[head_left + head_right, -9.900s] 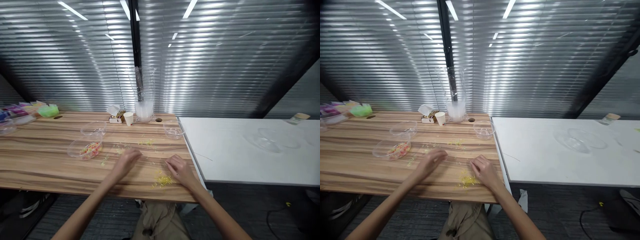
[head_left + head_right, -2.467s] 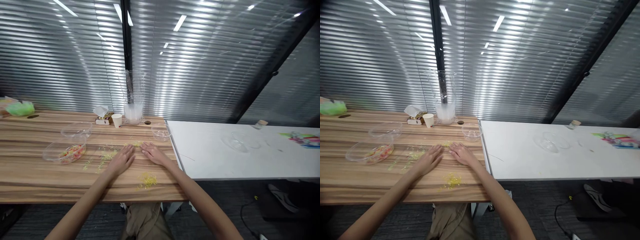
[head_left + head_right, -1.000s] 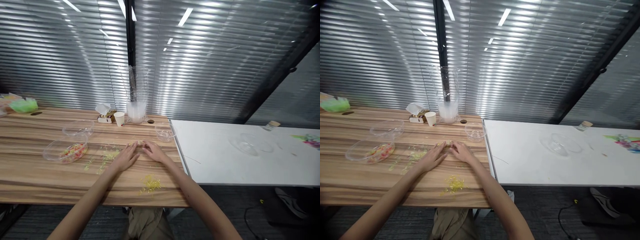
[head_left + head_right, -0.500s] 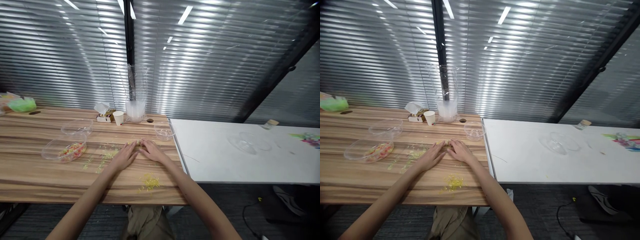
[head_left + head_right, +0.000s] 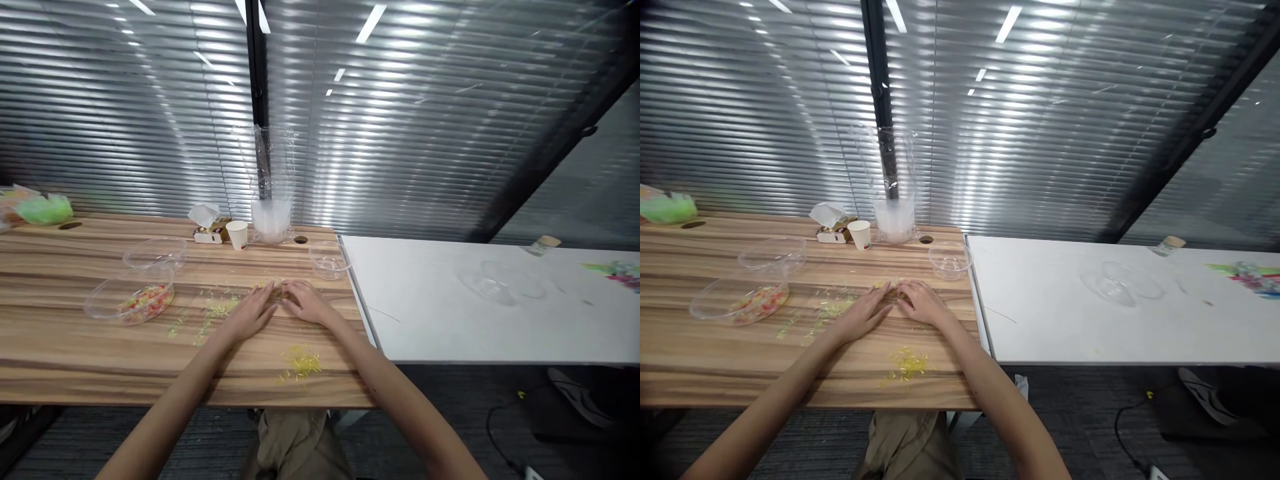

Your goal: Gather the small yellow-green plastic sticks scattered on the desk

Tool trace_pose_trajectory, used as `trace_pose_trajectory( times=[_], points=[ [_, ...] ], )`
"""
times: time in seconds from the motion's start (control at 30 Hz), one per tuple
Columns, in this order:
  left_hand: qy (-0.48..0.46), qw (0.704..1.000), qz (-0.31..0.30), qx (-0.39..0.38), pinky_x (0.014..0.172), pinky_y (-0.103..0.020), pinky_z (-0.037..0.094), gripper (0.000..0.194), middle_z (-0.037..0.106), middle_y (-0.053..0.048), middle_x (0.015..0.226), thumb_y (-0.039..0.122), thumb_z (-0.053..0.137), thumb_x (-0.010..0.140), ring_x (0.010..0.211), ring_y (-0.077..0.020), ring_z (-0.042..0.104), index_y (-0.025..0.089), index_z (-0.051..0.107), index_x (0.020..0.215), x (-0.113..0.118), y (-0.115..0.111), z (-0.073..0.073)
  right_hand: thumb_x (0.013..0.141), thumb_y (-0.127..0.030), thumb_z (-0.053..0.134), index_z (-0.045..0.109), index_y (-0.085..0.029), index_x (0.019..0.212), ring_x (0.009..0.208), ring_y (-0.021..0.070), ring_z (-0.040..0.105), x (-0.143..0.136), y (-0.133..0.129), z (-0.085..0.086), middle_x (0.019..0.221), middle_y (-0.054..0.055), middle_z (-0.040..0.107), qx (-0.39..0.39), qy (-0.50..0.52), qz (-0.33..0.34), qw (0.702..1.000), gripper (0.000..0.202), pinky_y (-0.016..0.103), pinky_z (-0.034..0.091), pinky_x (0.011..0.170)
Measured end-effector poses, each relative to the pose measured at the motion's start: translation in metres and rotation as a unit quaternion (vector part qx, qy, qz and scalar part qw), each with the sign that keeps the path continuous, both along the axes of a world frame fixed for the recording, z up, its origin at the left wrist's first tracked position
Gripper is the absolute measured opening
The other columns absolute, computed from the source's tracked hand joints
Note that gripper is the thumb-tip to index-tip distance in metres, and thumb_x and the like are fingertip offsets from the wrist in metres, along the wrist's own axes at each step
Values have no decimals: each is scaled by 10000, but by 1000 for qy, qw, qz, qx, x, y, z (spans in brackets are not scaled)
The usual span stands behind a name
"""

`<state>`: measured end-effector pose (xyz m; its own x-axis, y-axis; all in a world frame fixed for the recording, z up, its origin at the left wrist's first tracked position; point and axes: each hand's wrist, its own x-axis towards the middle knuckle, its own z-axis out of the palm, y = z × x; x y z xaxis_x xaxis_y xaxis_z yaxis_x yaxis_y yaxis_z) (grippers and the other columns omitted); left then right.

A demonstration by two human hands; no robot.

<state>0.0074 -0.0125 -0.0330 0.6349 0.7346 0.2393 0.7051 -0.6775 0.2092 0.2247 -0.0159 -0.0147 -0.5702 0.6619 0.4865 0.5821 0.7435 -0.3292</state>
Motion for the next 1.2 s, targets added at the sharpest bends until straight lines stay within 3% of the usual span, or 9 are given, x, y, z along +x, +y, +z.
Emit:
trace_pose_trajectory(
  times=[0.2,0.43,0.67,1.03,1.2],
  points=[
    [19,1000,-9,1,1162,-474,213,544,355,-104,1503,409,256,992,1378,-243,346,150,292,1470,2,-3,4,835,-122,537,565,-166,1007,921,207,601,4,1,-4,985,90,664,3,47,-37,998,180,325,464,842],
    [21,999,-28,2,1169,-464,203,521,367,-94,1498,394,259,989,1377,-240,348,153,360,1440,4,-7,11,780,-90,557,587,-179,834,790,181,600,4,-3,-1,824,46,664,13,40,-32,999,108,282,461,774],
    [-6,999,-29,-16,1111,-420,338,564,390,-163,1474,407,296,982,1351,-252,392,89,323,1447,5,-8,9,780,-80,557,618,-159,847,771,170,616,4,-2,-1,848,58,693,-22,49,-80,995,120,258,449,736],
    [23,997,-79,7,1163,-460,216,484,422,-70,1470,323,296,989,1377,-220,348,204,346,1455,12,-12,17,811,-123,556,653,-167,887,729,178,640,4,-5,1,816,47,713,-41,10,-107,993,131,249,441,673],
    [36,997,-74,-4,1168,-451,204,492,407,-91,1477,318,278,990,1382,-227,338,164,345,1452,14,-16,19,790,-74,541,645,-148,914,807,186,645,5,-4,1,896,72,713,-39,31,-80,996,177,259,466,728]
  ],
)
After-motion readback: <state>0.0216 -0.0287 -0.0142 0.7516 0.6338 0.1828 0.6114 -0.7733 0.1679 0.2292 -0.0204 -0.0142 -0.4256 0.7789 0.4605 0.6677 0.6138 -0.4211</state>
